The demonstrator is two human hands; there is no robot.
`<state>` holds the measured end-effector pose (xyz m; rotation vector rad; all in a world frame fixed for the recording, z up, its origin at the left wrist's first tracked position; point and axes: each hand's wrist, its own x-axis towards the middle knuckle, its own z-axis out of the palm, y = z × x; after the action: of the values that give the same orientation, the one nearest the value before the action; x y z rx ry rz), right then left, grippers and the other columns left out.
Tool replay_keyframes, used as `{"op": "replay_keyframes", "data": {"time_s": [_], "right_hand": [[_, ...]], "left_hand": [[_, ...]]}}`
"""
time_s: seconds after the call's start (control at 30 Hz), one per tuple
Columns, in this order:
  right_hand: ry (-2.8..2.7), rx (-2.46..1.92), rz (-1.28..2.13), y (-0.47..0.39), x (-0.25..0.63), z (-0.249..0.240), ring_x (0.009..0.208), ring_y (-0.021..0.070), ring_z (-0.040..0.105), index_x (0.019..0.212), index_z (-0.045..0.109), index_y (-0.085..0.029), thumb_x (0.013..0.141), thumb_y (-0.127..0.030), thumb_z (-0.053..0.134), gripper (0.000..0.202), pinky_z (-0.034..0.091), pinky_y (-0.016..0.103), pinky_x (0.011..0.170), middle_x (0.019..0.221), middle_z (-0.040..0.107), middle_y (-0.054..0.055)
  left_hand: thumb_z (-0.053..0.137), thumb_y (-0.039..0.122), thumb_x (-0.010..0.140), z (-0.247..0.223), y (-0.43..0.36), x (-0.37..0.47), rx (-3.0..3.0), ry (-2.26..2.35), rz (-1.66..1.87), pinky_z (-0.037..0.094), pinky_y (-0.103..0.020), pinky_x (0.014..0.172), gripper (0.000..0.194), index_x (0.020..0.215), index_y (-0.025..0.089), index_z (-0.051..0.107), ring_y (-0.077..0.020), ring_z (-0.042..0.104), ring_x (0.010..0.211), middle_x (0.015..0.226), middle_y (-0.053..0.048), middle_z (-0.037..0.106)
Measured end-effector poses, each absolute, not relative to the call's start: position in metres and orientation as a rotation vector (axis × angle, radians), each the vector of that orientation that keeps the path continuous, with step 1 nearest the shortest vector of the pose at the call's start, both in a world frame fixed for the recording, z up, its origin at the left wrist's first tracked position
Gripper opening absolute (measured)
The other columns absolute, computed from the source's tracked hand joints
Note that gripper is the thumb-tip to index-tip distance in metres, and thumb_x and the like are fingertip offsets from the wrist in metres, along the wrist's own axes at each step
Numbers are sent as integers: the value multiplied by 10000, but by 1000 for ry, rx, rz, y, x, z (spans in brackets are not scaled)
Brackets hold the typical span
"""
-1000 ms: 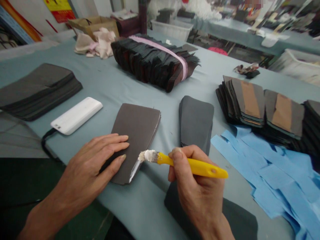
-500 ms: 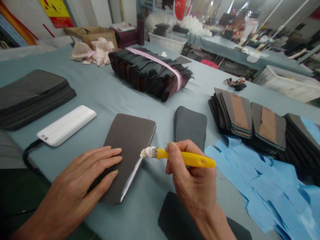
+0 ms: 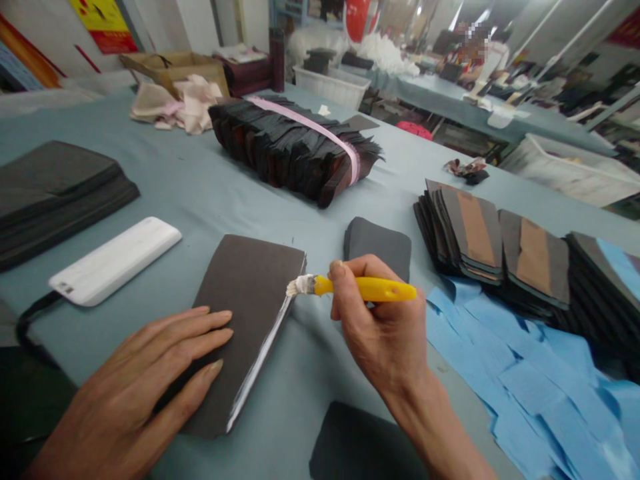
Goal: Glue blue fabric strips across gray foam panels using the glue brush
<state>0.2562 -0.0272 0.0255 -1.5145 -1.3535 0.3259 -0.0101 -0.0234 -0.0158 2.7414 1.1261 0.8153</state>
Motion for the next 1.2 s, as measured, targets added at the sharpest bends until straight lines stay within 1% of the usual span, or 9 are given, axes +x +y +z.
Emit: {"op": "replay_keyframes", "data": {"time_s": [0.27,0.37,0.5,0.73,0.87,0.97,1.03,1.13,1.2], "right_hand": [[-1392,-1526,249,-8,265,27,454,115,517,671,639,-246,1008,-411,671,376,381,254,419,535,611,-19],[-1388,-1550,237,-1,267,30,476,124,540,672,650,-243,1000,-422,668,374,386,256,435,541,617,-12],[-1375,-1574,255,8,268,33,469,117,517,639,636,-237,996,-453,667,419,375,264,451,545,617,-9],[-1370,-1585,250,25,275,34,446,106,486,605,614,-225,989,-477,653,461,357,270,459,534,602,-9],[-1336,-1569,214,26,277,37,442,107,492,668,647,-218,986,-457,667,398,372,270,469,536,607,-19],[-1264,-1515,192,17,272,43,437,115,505,696,658,-221,971,-432,679,348,382,262,448,526,605,-21],[-1220,-1487,184,8,266,47,423,117,504,710,667,-220,953,-431,693,323,379,257,420,518,604,-18],[-1169,-1489,205,-7,253,52,402,120,494,721,682,-219,928,-466,730,325,367,253,381,519,609,-12],[-1125,-1493,270,-16,243,55,405,123,494,720,689,-228,906,-509,766,346,367,252,369,525,608,-13]], "left_hand": [[530,324,1070,-22,-24,-14,2721,1128,854,459,-352,1080,292,1334,286,650,-195,663,1285,1352,26,754],[542,332,1055,-21,-23,-15,2720,1137,868,505,-363,1045,306,1337,297,658,-211,690,1253,1336,21,764],[558,305,1035,-19,-23,-15,2722,1144,860,552,-393,991,317,1335,306,658,-234,717,1223,1330,13,774],[533,298,1049,-16,-23,-12,2729,1158,902,575,-419,963,286,1297,283,676,-250,738,1185,1315,1,784],[528,269,1052,-13,-26,-11,2741,1157,907,575,-423,945,271,1273,274,686,-250,747,1171,1297,-2,794],[504,229,1054,-9,-27,-9,2726,1163,902,575,-438,967,285,1271,271,683,-247,745,1189,1298,-9,794],[480,207,1055,-6,-29,-6,2718,1182,874,578,-475,991,291,1253,261,687,-260,743,1204,1315,-22,788],[468,242,1071,0,-37,-1,2712,1232,783,577,-548,1058,314,1299,226,683,-293,724,1265,1371,-56,765],[455,280,1090,3,-47,6,2701,1262,739,552,-554,1135,349,1354,196,667,-302,671,1362,1441,-80,728]]}}
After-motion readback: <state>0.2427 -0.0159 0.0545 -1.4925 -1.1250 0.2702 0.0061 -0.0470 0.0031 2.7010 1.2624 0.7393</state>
